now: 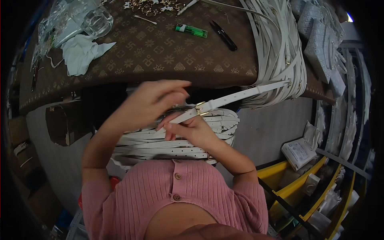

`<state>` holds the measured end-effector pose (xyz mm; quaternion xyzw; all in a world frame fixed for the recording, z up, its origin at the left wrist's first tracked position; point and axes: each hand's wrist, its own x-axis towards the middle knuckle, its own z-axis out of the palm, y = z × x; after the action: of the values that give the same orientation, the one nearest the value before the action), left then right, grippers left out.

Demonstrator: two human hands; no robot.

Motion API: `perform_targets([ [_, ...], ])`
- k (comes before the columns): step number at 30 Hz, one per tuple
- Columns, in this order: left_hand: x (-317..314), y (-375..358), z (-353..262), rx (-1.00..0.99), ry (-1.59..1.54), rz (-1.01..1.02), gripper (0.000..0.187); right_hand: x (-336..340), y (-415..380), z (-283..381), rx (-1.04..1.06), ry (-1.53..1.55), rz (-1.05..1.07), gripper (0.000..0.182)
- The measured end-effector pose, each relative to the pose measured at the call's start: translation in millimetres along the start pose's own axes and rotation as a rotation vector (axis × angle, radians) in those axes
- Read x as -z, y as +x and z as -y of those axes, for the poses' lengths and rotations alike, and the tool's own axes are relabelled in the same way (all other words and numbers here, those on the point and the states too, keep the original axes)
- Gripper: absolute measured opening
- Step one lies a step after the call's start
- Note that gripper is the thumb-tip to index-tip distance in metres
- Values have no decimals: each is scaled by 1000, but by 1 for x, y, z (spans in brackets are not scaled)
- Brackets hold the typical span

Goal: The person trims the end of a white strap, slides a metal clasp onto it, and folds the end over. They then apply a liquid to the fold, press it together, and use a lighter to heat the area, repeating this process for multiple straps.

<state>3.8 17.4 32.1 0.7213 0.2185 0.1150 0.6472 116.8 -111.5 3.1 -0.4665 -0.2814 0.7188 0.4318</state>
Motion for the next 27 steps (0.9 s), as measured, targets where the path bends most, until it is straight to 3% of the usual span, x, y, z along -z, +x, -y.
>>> perform_targets([
  [2, -28, 24, -9, 145, -1, 321, 37, -2, -2, -8, 30, -33, 20, 18],
  [6, -49, 38, 3, 225, -250, 439, 38, 20, -8, -22, -4, -120, 81, 20],
  [8, -37, 29, -8, 351, -294, 342, 35, 36, -13, -21, 18, -124, 127, 24],
  [10, -21, 16, -13, 336, -249, 330, 34, 54, -22, -15, 224, 197, 67, 35],
  [12, -5, 1, -9, 325, -199, 319, 33, 67, -29, -9, 460, 363, -131, 39],
  [14, 8, -15, -4, 423, -74, 281, 30, 91, -32, -18, 680, 508, -116, 34],
  [16, 14, -29, 11, 405, -90, 282, 29, 90, -36, -15, 690, 494, -191, 29],
  [18, 14, -35, 15, 388, -111, 268, 27, 75, -33, -12, 560, 306, -312, 28],
  [20, 5, -28, 7, 103, 216, 314, 22, 56, -28, -4, 499, 263, -336, 24],
  [23, -20, -19, -1, 31, 216, 197, 20, 34, -23, 1, 378, 155, -360, 18],
  [24, -19, -20, 0, 34, 215, 185, 20, 34, -22, 1, 373, 152, -350, 18],
  [27, -20, -16, 1, 299, -61, 262, 17, 39, -25, 1, 381, 195, -490, 17],
])
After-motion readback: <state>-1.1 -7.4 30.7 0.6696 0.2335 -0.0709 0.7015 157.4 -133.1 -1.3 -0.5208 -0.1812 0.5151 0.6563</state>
